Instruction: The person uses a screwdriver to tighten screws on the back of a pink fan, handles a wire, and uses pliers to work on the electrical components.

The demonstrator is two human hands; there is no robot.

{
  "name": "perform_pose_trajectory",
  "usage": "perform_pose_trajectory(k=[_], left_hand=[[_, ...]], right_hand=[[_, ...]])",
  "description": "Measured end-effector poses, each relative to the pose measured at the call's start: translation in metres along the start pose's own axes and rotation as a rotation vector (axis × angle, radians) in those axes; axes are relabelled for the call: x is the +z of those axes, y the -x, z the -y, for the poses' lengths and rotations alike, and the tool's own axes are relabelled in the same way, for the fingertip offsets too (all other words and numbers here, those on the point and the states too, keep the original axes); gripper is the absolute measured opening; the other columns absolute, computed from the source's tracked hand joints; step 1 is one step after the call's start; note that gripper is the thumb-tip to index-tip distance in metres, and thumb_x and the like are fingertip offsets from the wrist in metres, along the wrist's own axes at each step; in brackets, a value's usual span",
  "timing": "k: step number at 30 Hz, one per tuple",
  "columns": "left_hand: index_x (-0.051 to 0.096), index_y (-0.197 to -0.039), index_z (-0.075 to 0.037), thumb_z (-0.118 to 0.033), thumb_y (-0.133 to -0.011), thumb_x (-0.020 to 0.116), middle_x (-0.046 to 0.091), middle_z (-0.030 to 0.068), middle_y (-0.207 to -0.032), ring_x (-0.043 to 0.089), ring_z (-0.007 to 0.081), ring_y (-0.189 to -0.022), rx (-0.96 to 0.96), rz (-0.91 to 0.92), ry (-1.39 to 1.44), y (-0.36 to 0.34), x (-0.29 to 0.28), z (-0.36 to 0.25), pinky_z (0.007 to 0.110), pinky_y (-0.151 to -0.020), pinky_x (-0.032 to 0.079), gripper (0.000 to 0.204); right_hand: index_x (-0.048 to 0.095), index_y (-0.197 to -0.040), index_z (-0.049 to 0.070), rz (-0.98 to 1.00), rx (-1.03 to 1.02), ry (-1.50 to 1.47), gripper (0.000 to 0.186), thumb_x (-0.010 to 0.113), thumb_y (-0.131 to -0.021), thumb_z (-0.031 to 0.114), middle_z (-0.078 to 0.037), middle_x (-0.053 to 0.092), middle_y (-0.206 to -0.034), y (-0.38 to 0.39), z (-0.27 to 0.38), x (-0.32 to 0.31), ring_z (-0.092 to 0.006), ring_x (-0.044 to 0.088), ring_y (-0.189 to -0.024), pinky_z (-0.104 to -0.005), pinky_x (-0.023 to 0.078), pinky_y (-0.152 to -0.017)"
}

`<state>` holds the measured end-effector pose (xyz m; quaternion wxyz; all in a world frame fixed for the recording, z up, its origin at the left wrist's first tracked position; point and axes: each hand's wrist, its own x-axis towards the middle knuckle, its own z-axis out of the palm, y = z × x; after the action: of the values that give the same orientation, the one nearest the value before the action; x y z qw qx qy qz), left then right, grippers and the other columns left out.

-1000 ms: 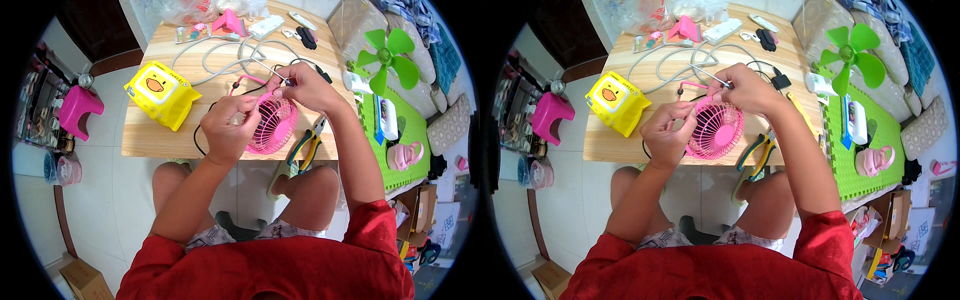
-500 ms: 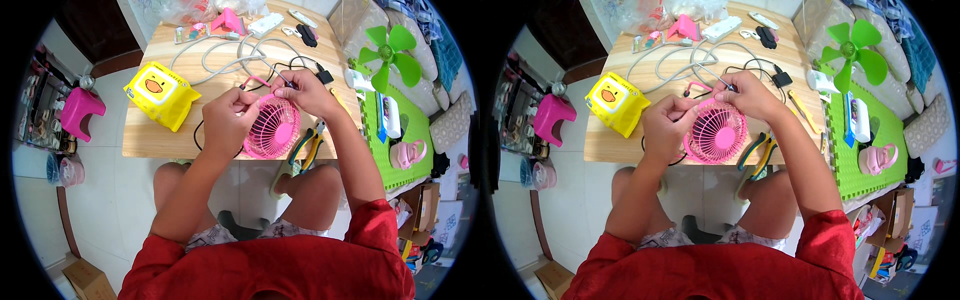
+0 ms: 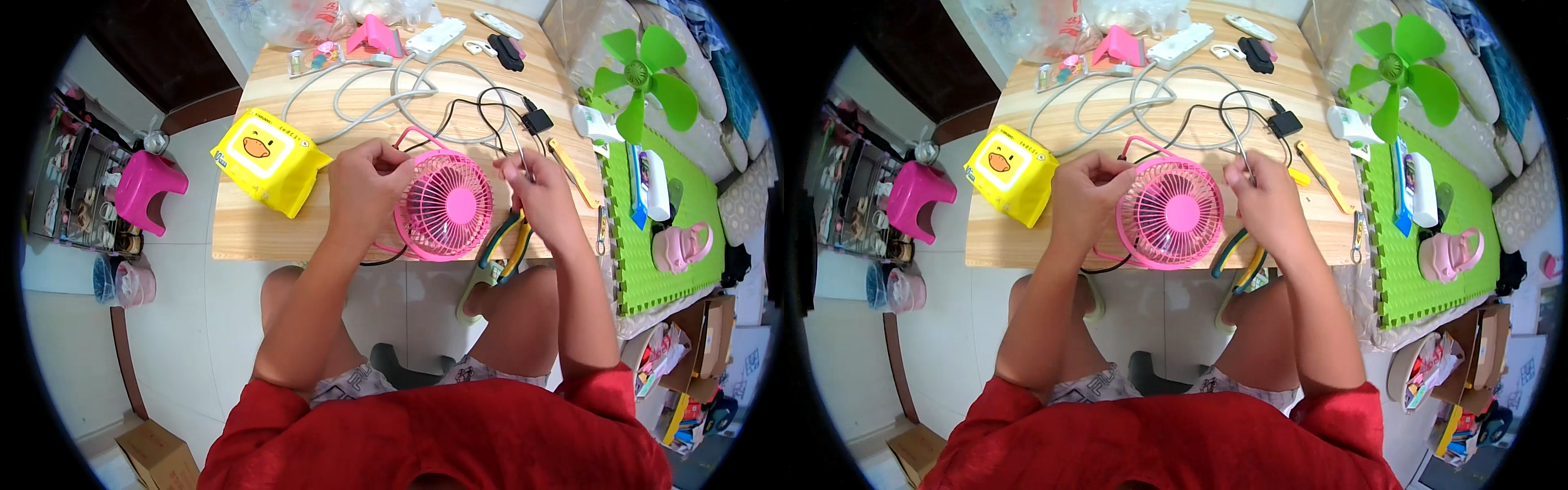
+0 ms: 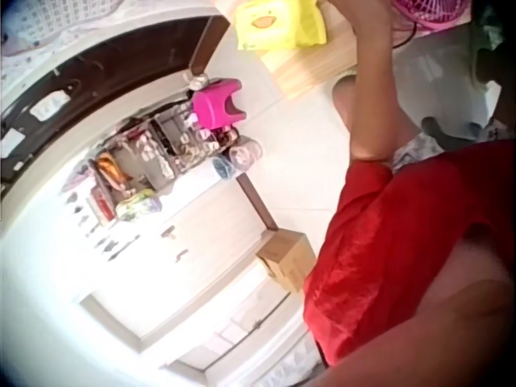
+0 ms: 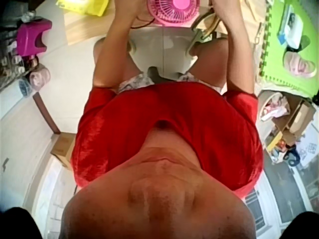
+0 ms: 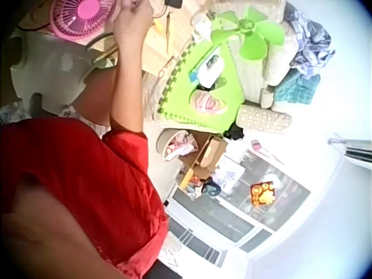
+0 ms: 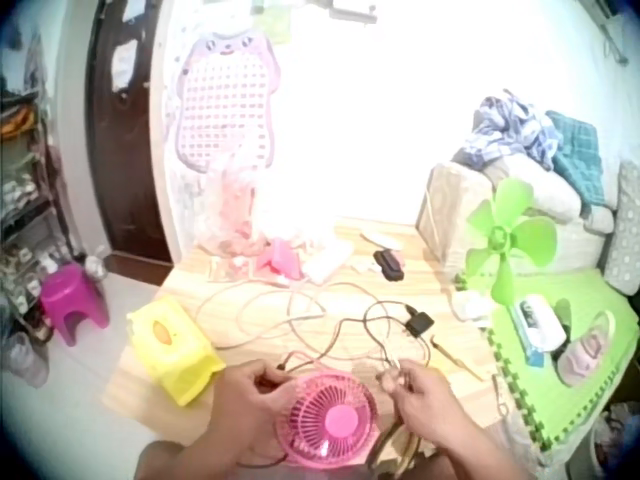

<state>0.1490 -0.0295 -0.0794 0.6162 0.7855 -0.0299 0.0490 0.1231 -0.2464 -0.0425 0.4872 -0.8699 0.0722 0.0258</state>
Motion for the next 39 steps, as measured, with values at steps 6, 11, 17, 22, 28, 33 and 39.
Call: perform_pose_trajectory(k=[6, 11, 17, 22, 28, 33, 39], left_hand=[[0.064, -0.08, 0.004, -0.006, -0.077, 0.071, 0.064, 0.006, -0.071, 0.058, 0.009, -0.062, -0.009, 0.328, -0.189, -0.043, -0.007, -0.011, 0.022, -0.055, 0.046, 0.012], [0.063, -0.075, 0.002, -0.003, -0.074, 0.071, 0.064, 0.0068, -0.069, 0.059, 0.0089, -0.059, -0.063, 0.445, -0.176, -0.052, -0.007, -0.04, 0.022, -0.052, 0.045, 0.01], [0.066, -0.069, 0.001, -0.003, -0.07, 0.072, 0.065, 0.0062, -0.066, 0.058, 0.0089, -0.056, 0.239, 0.203, -0.427, -0.026, -0.003, -0.075, 0.022, -0.054, 0.046, 0.008], [0.067, -0.074, 0.001, 0.0, -0.069, 0.073, 0.068, 0.0107, -0.074, 0.065, 0.015, -0.067, 0.714, -0.085, -0.487, 0.014, -0.002, -0.049, 0.026, -0.062, 0.051, 0.008], [0.065, -0.078, 0.003, 0.006, -0.075, 0.07, 0.069, 0.0138, -0.086, 0.066, 0.0177, -0.078, 0.708, -0.183, -0.228, 0.045, -0.005, -0.022, 0.029, -0.07, 0.053, 0.006], [0.064, -0.082, 0.005, 0.003, -0.081, 0.069, 0.067, 0.0144, -0.094, 0.064, 0.0163, -0.087, 0.272, -0.141, 0.115, 0.054, -0.002, -0.032, 0.029, -0.079, 0.051, 0.005], [0.065, -0.082, 0.001, 0.001, -0.074, 0.072, 0.068, 0.013, -0.101, 0.058, 0.0222, -0.106, 0.694, -0.198, -0.533, 0.034, -0.019, -0.042, 0.035, -0.095, 0.042, 0.011]], right_hand=[[0.055, -0.085, 0.0, 0.086, 0.062, -0.348, 0.015, 0.05, -0.094, 0.01, -0.004, 0.056, -0.068, 0.02, -0.014, 0.012, -0.0121, 0.056, -0.059, -0.0263, 0.046, -0.056], [0.054, -0.09, 0.002, 0.104, 0.137, -0.577, 0.014, 0.051, -0.096, 0.015, -0.002, 0.056, -0.068, 0.021, -0.025, 0.027, -0.0105, 0.056, -0.061, -0.0227, 0.048, -0.054], [0.053, -0.092, 0.002, 0.12, 0.037, -0.797, 0.011, 0.046, -0.097, 0.009, -0.004, 0.057, -0.085, 0.006, -0.022, 0.042, -0.0116, 0.058, -0.077, -0.0282, 0.056, -0.072], [0.054, -0.109, 0.001, 0.144, -0.103, -0.98, 0.017, 0.045, -0.097, 0.009, -0.005, 0.059, -0.101, -0.004, -0.012, 0.052, -0.013, 0.058, -0.093, -0.0303, 0.051, -0.087], [0.052, -0.122, -0.002, 0.213, -0.236, -1.025, 0.028, 0.048, -0.096, 0.009, -0.007, 0.057, -0.118, 0.003, -0.012, 0.063, -0.0155, 0.056, -0.104, -0.0304, 0.046, -0.093], [0.054, -0.115, -0.004, 0.084, -0.407, -0.714, 0.026, 0.051, -0.09, 0.004, -0.013, 0.052, -0.126, 0.002, -0.019, 0.071, -0.0172, 0.053, -0.107, -0.0271, 0.041, -0.092], [0.054, -0.099, 0.0, 0.071, -0.43, -0.703, 0.01, 0.049, -0.091, 0.001, -0.007, 0.055, -0.123, 0.012, -0.007, 0.071, -0.0086, 0.049, -0.089, -0.0253, 0.041, -0.083]])
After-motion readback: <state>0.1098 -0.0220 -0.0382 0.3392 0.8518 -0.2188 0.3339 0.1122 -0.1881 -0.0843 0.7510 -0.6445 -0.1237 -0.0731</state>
